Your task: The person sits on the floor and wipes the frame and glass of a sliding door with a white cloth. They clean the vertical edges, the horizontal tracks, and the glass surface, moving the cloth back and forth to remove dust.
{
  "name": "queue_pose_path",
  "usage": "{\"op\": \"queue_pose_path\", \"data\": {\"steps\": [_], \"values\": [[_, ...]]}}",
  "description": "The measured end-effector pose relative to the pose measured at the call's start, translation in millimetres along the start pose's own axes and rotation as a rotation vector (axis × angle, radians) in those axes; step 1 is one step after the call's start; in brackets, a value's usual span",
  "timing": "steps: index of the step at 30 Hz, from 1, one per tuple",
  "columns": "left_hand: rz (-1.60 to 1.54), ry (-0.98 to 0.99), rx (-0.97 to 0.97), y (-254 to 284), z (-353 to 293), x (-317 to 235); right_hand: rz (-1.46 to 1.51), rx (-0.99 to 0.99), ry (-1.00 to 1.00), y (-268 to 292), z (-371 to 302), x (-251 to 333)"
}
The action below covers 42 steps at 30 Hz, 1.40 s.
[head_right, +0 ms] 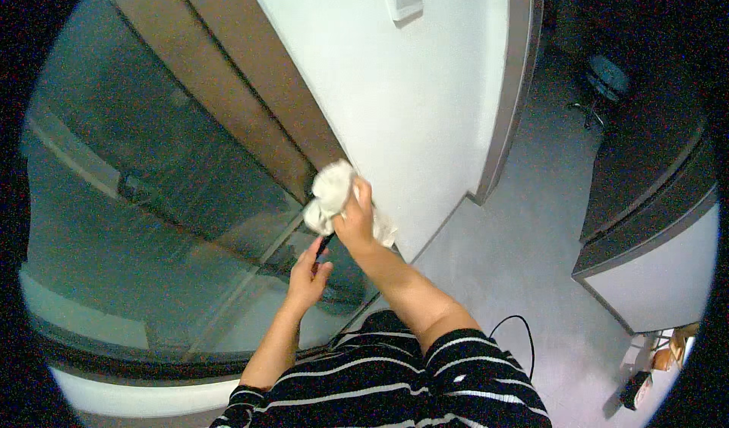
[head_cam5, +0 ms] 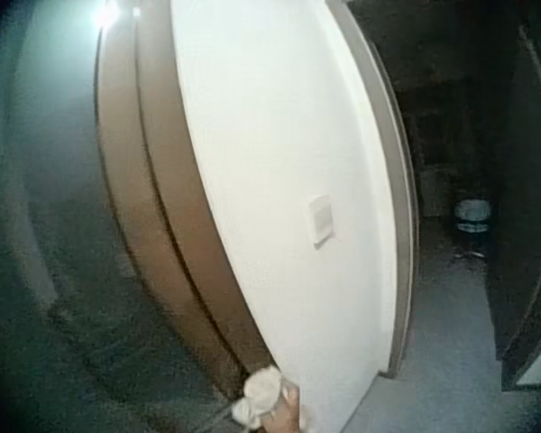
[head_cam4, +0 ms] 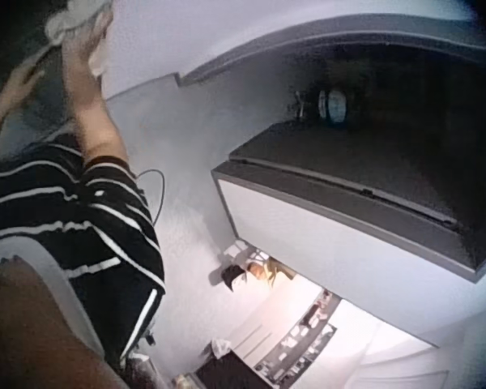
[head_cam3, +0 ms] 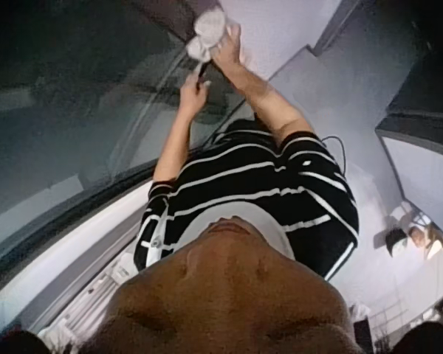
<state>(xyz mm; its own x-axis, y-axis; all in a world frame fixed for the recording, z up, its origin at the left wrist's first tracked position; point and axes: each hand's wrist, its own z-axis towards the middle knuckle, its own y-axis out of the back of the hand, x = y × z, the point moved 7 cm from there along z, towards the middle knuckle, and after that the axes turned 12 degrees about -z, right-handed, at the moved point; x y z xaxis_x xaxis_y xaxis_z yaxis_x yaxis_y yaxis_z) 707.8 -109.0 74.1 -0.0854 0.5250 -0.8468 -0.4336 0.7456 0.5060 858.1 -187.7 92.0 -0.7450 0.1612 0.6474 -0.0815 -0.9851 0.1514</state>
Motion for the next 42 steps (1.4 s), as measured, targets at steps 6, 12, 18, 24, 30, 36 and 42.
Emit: {"op": "queue_pose_path", "data": {"steps": [6,12,18,24,30,36,42], "values": [[-0.035,0.016,0.002,-4.9,2.9,-11.9,0.046,0.183,-0.757,24.5,-53.6,-95.5],[-0.116,0.098,-0.004,-13.0,-1.7,-13.6,0.047,-0.091,-0.430,27.8,-13.5,-38.3],[-0.110,0.099,0.029,-12.7,-1.9,-7.0,-0.324,0.377,-1.091,-33.5,-175.2,-157.5],[-0.104,0.066,0.032,-3.3,-12.2,7.4,-0.119,-0.130,-0.858,-19.5,-140.8,-111.0],[-0.201,0.118,0.035,0.1,-27.4,38.2,0.056,0.366,-1.462,-67.5,-244.9,-153.1],[-0.219,0.136,0.074,21.5,-49.9,64.4,0.329,-0.175,-1.100,-72.1,-203.5,-94.6],[-0.228,0.174,0.093,32.3,-82.2,84.9,0.194,0.035,-1.315,-114.8,-273.0,-80.7]]}}
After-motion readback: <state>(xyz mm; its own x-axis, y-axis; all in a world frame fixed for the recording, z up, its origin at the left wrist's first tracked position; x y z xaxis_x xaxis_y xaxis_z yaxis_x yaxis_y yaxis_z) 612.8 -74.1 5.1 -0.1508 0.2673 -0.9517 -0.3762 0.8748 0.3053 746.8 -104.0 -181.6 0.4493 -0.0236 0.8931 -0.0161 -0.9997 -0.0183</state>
